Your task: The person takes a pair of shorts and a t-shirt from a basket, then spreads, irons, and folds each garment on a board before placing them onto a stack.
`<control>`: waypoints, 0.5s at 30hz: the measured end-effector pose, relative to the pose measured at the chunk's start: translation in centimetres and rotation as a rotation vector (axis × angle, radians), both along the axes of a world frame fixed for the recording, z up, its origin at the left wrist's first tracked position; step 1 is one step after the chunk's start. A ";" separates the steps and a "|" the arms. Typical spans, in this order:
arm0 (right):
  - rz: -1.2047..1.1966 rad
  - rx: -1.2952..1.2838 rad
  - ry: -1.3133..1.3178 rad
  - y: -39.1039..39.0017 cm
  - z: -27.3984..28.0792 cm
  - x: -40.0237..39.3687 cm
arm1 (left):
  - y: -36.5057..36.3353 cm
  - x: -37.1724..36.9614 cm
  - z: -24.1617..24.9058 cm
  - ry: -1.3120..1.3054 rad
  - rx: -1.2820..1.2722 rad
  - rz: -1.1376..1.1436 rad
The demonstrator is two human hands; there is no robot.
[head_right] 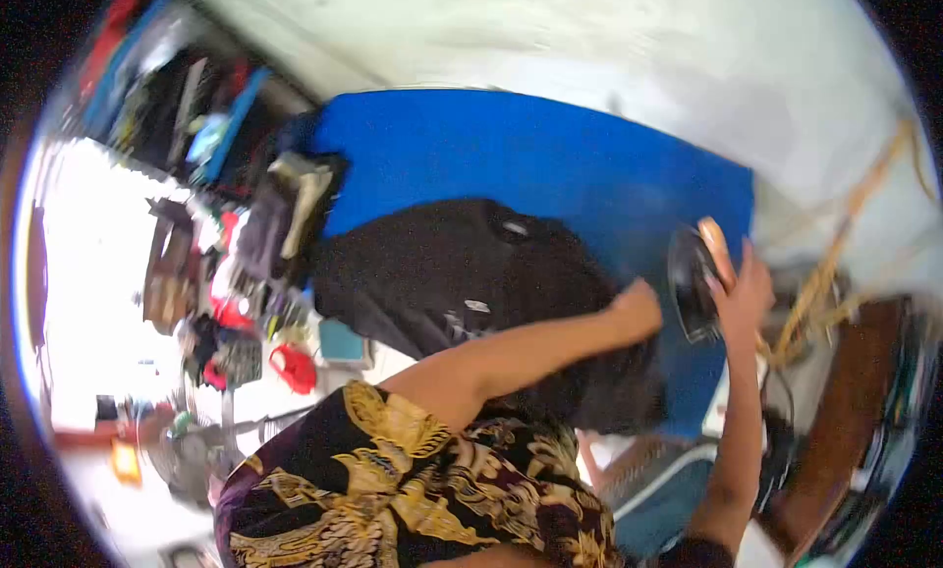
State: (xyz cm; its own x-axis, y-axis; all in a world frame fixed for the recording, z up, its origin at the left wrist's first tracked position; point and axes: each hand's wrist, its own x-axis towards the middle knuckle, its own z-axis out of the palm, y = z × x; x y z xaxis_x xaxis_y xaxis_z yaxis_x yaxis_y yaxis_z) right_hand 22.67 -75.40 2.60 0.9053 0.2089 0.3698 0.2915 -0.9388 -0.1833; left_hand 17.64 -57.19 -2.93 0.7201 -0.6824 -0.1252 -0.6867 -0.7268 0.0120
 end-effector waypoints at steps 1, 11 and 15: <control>0.003 0.141 -0.115 0.0 -0.5 -1.0 | -0.3 0.5 0.4 0.146 0.025 -0.031; 0.055 0.591 0.885 7.5 -5.2 -19.4 | 27.5 14.1 27.3 -0.117 -0.266 0.669; -0.120 0.354 0.529 11.1 10.2 -8.0 | 41.1 16.1 38.9 -0.612 -0.159 0.862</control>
